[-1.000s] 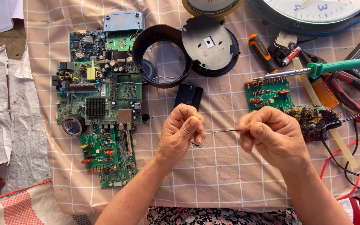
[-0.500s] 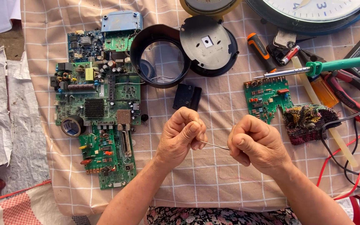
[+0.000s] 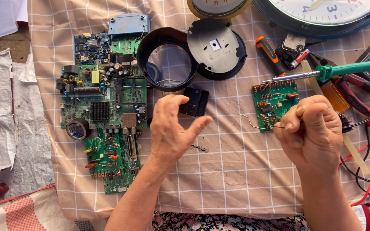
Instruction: The person is working on a small black electronic component, using a soldering iron to apply heat and solder to its terminals. They then use pliers to strip the insulation from a wire and prepare it for connection.
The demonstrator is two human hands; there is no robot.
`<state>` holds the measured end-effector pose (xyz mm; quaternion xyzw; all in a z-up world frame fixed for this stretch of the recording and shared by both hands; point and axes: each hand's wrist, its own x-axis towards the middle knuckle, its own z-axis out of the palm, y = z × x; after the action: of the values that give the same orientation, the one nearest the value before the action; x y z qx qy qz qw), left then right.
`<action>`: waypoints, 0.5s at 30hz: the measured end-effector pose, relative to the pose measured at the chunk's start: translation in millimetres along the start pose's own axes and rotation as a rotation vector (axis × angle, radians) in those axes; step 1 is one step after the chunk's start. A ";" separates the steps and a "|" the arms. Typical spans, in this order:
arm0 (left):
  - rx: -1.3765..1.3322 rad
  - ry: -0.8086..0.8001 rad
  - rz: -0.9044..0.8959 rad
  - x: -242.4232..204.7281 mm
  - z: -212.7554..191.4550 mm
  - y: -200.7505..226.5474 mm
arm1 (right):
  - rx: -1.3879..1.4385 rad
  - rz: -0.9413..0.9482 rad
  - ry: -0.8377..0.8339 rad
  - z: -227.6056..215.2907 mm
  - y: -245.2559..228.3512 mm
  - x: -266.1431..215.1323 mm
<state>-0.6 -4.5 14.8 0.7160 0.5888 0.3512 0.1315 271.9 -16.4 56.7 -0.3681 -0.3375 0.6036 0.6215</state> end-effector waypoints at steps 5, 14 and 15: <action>0.114 -0.036 -0.039 -6.2 12.4 -3.7 | 0.024 0.033 0.016 2.1 2.2 0.1; 0.101 0.065 -0.004 -7.5 17.7 -5.0 | -0.027 0.041 0.040 4.6 6.4 0.5; 0.072 0.094 0.012 -7.6 18.5 -5.4 | -0.032 0.044 0.042 4.2 6.8 0.8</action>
<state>7.1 -6.0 -4.4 0.7065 0.6023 0.3639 0.0756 264.8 -15.4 52.9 -0.3980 -0.3260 0.6038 0.6088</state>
